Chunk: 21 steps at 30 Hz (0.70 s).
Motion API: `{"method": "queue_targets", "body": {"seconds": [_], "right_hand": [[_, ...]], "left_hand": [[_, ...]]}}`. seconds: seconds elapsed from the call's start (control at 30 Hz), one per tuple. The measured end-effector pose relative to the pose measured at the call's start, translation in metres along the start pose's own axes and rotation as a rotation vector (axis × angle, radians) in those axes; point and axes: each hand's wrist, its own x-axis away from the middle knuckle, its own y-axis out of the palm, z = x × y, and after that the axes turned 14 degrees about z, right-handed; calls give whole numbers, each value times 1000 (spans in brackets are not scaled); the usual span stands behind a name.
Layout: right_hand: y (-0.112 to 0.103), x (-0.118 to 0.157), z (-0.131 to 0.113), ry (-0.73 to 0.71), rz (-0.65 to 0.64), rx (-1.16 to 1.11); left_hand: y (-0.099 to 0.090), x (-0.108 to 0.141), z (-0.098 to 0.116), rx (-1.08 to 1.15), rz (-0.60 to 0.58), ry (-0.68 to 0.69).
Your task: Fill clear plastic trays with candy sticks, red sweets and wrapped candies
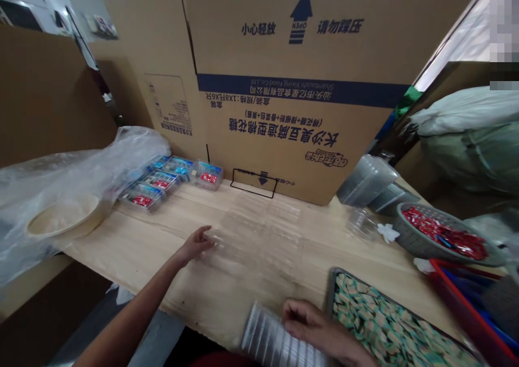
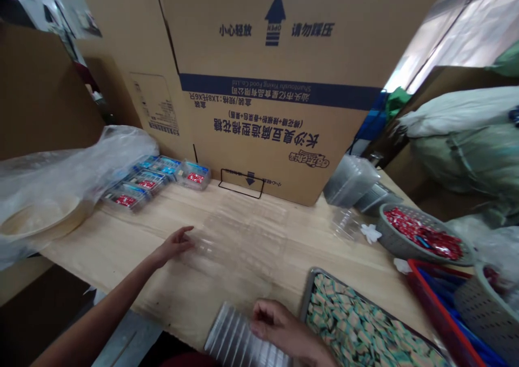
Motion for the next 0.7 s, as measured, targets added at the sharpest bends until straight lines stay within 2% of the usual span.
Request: {"method": "queue_targets", "body": {"seconds": [0.07, 0.13, 0.2, 0.27, 0.3, 0.37, 0.43, 0.5, 0.57, 0.7], "right_hand": [[1, 1, 4, 36, -30, -94], [-1, 1, 7, 75, -37, -154], [-3, 1, 10, 102, -36, -187], [-6, -1, 11, 114, -34, -198], [-7, -1, 11, 115, -43, -192], [-9, -1, 5, 109, -64, -133], [-11, 1, -6, 55, -62, 11], [-13, 4, -15, -33, -31, 193], [-14, 5, -17, -70, -16, 288], [-16, -3, -1, -49, -46, 127]], "left_hand": [[0, -13, -8, -87, 73, 51], [3, -16, -6, -120, 158, 101], [9, -2, 2, -178, 234, 222], [20, 31, 13, -228, 205, 412], [27, 53, 18, -220, 114, 501], [46, 97, 26, -161, -196, 589], [64, 131, 31, -130, -433, 586], [76, 148, 36, -127, -540, 546], [78, 150, 45, -154, -576, 536], [67, 141, 70, -244, -699, 533]]}}
